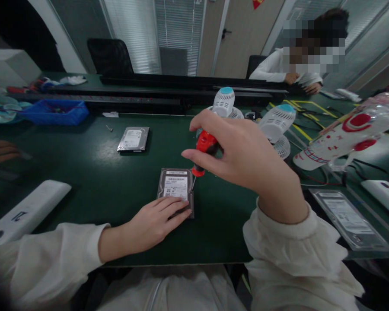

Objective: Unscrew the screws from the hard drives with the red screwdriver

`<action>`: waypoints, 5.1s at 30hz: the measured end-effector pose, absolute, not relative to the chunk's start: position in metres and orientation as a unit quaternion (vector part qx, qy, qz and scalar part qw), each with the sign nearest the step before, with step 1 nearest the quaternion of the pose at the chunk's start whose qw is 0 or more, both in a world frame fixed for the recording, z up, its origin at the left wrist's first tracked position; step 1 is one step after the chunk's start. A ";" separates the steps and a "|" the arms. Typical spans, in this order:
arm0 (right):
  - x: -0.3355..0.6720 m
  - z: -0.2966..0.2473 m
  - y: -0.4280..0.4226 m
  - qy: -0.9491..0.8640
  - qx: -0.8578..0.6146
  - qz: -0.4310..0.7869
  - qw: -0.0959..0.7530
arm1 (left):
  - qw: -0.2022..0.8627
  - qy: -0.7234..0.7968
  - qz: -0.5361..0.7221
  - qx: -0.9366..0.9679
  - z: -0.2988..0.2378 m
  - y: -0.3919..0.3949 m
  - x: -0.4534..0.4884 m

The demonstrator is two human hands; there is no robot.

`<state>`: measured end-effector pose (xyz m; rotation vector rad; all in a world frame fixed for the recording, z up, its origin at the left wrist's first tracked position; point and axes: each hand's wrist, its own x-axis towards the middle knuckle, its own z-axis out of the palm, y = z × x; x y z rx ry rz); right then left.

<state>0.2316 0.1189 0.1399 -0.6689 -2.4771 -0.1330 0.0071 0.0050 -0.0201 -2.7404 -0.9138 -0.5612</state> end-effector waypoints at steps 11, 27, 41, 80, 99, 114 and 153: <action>0.234 0.144 0.117 -0.934 -0.204 0.009 0.291 | 0.103 -0.309 -0.175 -0.929 -0.021 0.005 0.008; 0.231 0.142 0.120 -0.931 -0.240 -0.009 0.274 | 0.103 -0.308 -0.183 -0.928 -0.019 0.005 0.008; 0.235 0.145 0.119 -0.939 -0.214 0.036 0.266 | 0.102 -0.307 -0.197 -0.926 -0.018 0.007 0.008; 0.236 0.143 0.122 -0.947 -0.152 0.074 0.273 | 0.104 -0.302 -0.206 -0.925 -0.021 0.006 0.007; 0.232 0.142 0.117 -0.929 -0.218 0.048 0.296 | 0.106 -0.307 -0.183 -0.928 -0.020 0.005 0.007; 0.234 0.144 0.116 -0.936 -0.207 0.020 0.285 | 0.097 -0.310 -0.179 -0.929 -0.021 0.005 0.007; 0.235 0.143 0.120 -0.920 -0.243 0.061 0.301 | 0.100 -0.307 -0.191 -0.927 -0.022 0.006 0.007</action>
